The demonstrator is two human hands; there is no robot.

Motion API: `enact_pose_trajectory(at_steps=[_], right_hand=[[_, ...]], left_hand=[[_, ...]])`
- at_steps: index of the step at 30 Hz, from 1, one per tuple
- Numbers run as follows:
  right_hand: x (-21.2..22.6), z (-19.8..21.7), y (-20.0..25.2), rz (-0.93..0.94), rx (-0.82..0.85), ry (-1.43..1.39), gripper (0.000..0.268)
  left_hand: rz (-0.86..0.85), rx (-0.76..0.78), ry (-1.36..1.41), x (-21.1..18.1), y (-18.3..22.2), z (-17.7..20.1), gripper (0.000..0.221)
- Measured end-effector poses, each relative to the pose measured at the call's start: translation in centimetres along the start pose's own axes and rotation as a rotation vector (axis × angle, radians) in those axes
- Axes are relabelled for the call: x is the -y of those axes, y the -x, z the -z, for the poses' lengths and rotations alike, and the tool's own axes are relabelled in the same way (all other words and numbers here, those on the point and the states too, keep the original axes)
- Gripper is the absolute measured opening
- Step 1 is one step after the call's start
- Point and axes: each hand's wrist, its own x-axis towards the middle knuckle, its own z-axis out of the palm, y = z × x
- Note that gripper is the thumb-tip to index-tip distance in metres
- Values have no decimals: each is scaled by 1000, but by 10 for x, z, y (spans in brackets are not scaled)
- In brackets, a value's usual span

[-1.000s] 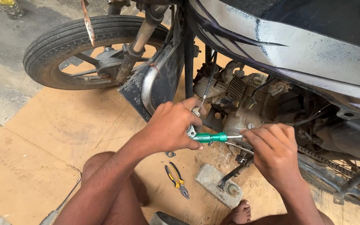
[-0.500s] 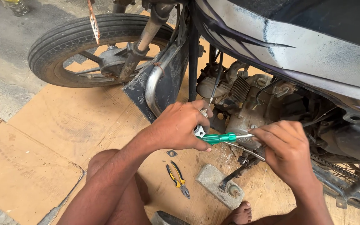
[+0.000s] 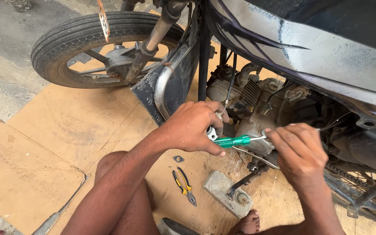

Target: Adjusting or repairing a motorcycle carburetor using a screwdriver while sitting on the ground.

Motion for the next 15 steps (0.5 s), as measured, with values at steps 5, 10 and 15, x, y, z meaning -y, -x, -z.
enact_pose_trajectory(at_steps=[5,10,15], right_hand=[[10,-5,-4,-1,112,-88,30],[22,1,-10,-63,210,-133,37],[14,-12,4,-123,225,-302,35]], left_hand=[[7,-24,-65,-1,5,-2,40],[-11,-63,-179,-8,11,-9,29],[-133,-218,-365,-5,13,-18,20]])
